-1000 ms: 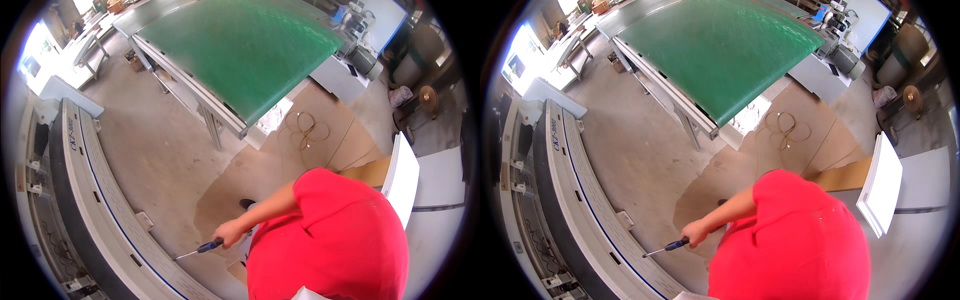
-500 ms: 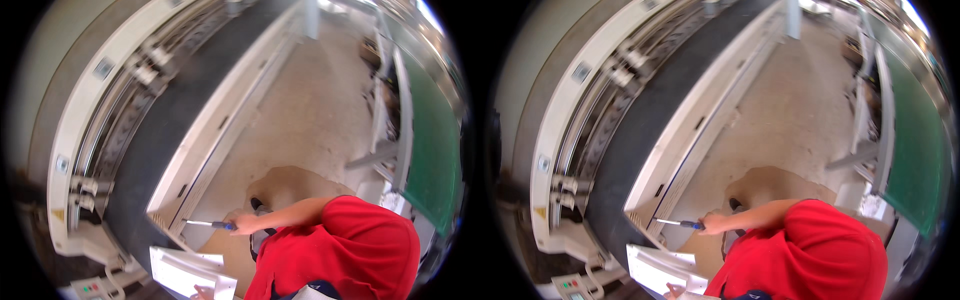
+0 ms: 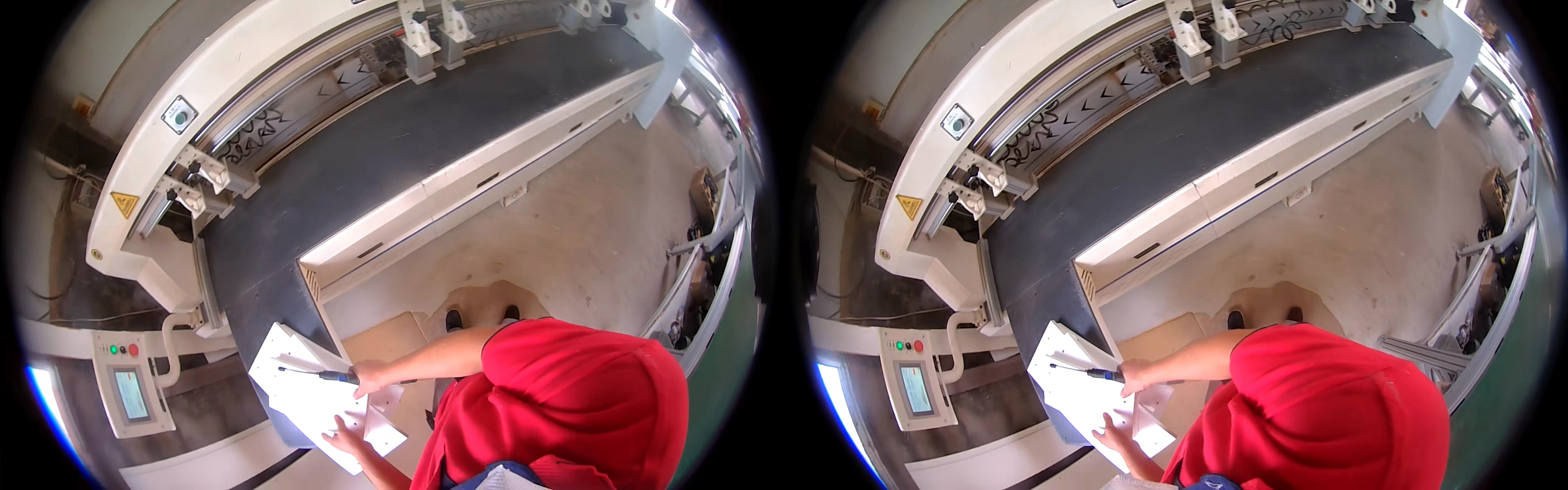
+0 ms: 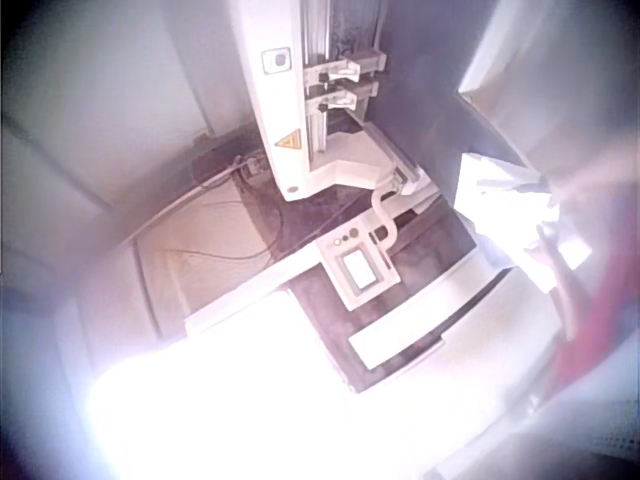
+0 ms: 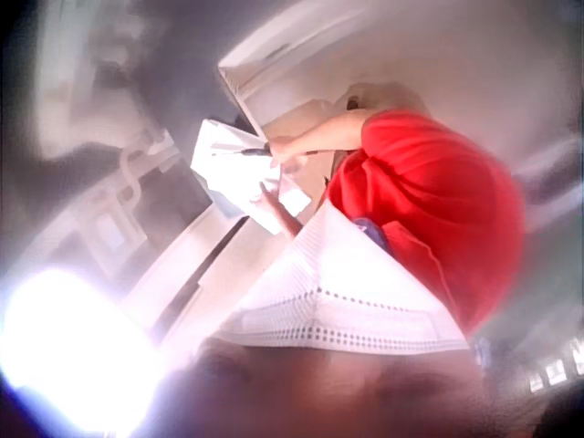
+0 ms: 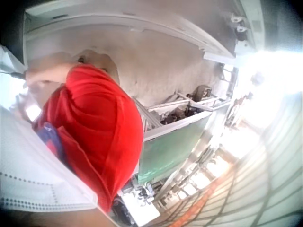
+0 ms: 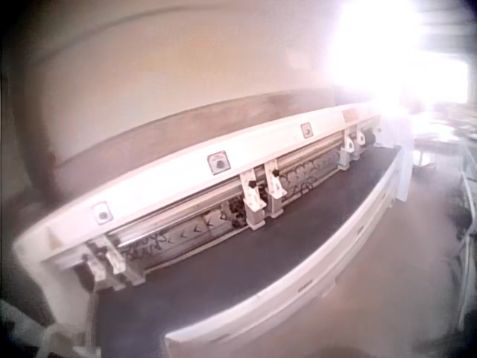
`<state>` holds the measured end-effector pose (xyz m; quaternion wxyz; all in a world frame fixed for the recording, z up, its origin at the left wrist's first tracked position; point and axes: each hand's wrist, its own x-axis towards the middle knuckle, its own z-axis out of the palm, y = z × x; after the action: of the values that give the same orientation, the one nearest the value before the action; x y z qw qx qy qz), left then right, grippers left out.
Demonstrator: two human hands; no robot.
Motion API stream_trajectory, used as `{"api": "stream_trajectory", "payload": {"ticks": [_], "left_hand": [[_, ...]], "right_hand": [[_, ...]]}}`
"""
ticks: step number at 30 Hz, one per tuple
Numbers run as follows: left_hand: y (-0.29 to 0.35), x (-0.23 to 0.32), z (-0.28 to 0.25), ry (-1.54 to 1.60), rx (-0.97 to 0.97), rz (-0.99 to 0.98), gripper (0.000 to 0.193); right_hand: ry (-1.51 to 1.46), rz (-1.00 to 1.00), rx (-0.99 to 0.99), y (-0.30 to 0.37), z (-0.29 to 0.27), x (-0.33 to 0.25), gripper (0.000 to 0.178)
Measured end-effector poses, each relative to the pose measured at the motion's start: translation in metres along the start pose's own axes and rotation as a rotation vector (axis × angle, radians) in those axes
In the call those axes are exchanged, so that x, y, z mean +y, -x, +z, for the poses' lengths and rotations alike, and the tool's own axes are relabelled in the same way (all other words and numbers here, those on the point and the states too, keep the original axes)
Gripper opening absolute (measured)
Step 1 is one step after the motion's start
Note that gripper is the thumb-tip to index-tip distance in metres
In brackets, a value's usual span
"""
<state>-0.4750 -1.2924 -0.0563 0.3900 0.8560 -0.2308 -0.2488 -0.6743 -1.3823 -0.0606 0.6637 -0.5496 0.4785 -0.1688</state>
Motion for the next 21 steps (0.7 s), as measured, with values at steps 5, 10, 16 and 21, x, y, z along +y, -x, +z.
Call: {"api": "stream_trajectory", "payload": {"ticks": [5,10,16,21], "left_hand": [[0.017,0.034,-0.001,0.528,-0.226,-0.297,0.063],[0.074,0.087,0.060,0.618,-0.410,-0.241,0.062],[0.165,0.154,0.214,0.465,-0.619,-0.080,0.054],[0.235,0.206,0.377,0.192,-0.711,0.156,0.049]], "right_hand": [[-0.275,-0.048,-0.080,0.015,-0.050,-0.011,0.040],[-0.382,-0.176,0.026,0.068,-0.118,0.017,0.037],[-0.443,-0.007,0.487,0.163,-0.264,0.101,0.056],[-0.719,-0.002,0.881,0.272,-0.405,0.156,0.032]]}}
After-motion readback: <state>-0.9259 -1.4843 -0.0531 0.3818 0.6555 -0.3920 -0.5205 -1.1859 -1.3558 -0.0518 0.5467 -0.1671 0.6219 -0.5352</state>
